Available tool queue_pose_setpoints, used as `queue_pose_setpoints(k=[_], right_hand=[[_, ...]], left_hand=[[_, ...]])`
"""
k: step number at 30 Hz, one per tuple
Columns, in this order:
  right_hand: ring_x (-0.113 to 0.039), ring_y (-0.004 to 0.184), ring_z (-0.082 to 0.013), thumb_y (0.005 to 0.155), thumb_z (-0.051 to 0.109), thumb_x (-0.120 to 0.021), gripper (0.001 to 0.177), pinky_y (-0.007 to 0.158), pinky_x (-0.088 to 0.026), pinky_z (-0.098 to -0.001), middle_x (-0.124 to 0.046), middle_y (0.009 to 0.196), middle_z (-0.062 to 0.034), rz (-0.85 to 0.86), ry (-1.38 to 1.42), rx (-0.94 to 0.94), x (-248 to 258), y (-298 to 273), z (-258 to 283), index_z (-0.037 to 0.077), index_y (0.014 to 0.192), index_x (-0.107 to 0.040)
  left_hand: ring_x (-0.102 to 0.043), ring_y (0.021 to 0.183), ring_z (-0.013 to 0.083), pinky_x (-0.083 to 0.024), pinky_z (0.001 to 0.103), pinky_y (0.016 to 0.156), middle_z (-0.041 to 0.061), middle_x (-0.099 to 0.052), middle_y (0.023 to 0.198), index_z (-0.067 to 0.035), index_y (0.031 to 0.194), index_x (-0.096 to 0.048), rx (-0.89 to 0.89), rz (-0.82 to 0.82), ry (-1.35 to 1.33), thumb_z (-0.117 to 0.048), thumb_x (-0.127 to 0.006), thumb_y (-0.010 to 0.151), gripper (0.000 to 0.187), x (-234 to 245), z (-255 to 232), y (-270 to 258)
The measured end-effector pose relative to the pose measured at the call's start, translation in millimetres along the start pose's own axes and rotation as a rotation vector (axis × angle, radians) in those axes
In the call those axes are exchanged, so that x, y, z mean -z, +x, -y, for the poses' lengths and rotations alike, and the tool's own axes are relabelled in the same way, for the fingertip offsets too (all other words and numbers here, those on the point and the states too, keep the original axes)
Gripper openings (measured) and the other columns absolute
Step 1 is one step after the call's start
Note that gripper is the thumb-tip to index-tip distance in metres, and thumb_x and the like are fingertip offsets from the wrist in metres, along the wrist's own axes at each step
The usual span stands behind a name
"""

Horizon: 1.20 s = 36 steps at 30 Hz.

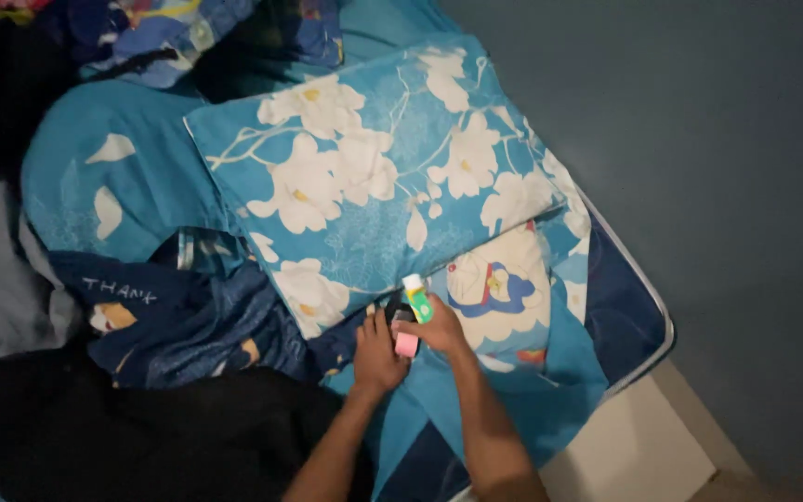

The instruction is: Organize notebooks and cosmetic items by moving them between a bed and a shelf.

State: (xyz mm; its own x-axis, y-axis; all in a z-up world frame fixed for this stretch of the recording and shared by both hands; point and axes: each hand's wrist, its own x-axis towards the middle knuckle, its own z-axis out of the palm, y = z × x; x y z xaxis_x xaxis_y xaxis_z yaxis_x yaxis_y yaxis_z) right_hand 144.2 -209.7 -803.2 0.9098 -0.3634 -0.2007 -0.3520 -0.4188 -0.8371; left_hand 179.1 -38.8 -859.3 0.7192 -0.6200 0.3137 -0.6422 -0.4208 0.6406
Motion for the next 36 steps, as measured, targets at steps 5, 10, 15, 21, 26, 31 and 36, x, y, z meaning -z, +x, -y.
queue_pose_setpoints(k=[5,10,15,21,26,31,36], right_hand=[[-0.072,0.084,-0.0248,0.071,0.048,-0.085,0.055,0.077,-0.056,-0.0394,-0.075,0.091,-0.0118,-0.143,0.062,-0.153,-15,-9,9,0.008,0.106,-0.07],[-0.072,0.082,-0.023,0.076,0.043,-0.082,0.048,0.075,-0.056,-0.0381,-0.075,0.089,-0.0119,-0.253,0.188,-0.127,-21,-26,37,0.007,0.104,-0.071],[-0.071,0.084,-0.0188,0.082,0.039,-0.079,0.042,0.075,-0.057,-0.0357,-0.076,0.093,-0.0086,-0.388,0.414,-0.125,-4,-53,74,0.006,0.107,-0.071],[-0.068,0.091,-0.0156,0.09,0.028,-0.076,0.042,0.077,-0.057,-0.0322,-0.069,0.103,-0.006,-0.398,0.92,-0.072,59,-99,164,0.004,0.122,-0.064],[-0.065,0.085,-0.0134,0.088,0.017,-0.071,0.042,0.07,-0.053,-0.03,-0.068,0.101,-0.0034,-0.355,1.151,0.0,149,-157,268,0.006,0.127,-0.061],[-0.07,0.083,-0.0157,0.085,0.01,-0.068,0.041,0.073,-0.061,-0.0332,-0.07,0.098,-0.0057,-0.32,1.183,0.085,250,-223,389,0.002,0.123,-0.059],[-0.068,0.075,-0.0149,0.088,0.014,-0.072,0.036,0.062,-0.058,-0.031,-0.072,0.096,-0.007,-0.287,0.938,0.27,342,-325,571,0.003,0.121,-0.063]], left_hand=[[-0.05,0.121,0.0482,-0.047,0.052,0.099,0.027,-0.045,0.142,0.004,0.149,-0.032,0.337,0.164,0.03,-0.036,-0.083,0.07,0.102,33,-34,25],[-0.058,0.114,0.0474,-0.053,0.051,0.091,0.027,-0.056,0.128,0.003,0.141,-0.044,0.158,-0.006,-0.086,-0.028,-0.086,0.067,0.091,40,-30,22],[-0.063,0.115,0.0415,-0.053,0.045,0.097,0.021,-0.063,0.124,-0.007,0.14,-0.055,0.168,-0.009,-0.314,-0.011,-0.08,0.074,0.071,80,-70,33],[-0.059,0.117,0.0387,-0.049,0.045,0.098,0.019,-0.063,0.122,-0.005,0.123,-0.062,0.051,-0.062,-0.443,-0.007,-0.09,0.053,0.075,200,-198,79],[-0.067,0.104,0.0288,-0.054,0.038,0.091,0.013,-0.068,0.108,-0.006,0.106,-0.068,0.061,-0.059,-0.595,-0.009,-0.092,0.058,0.055,306,-319,117],[-0.066,0.089,0.0174,-0.056,0.031,0.08,0.006,-0.069,0.096,-0.004,0.104,-0.068,0.127,-0.01,-0.835,-0.008,-0.091,0.07,0.042,414,-441,146],[-0.07,0.07,0.0123,-0.059,0.027,0.065,0.004,-0.07,0.081,-0.006,0.111,-0.062,0.146,-0.065,-1.245,0.004,-0.081,0.075,0.042,534,-551,155]])
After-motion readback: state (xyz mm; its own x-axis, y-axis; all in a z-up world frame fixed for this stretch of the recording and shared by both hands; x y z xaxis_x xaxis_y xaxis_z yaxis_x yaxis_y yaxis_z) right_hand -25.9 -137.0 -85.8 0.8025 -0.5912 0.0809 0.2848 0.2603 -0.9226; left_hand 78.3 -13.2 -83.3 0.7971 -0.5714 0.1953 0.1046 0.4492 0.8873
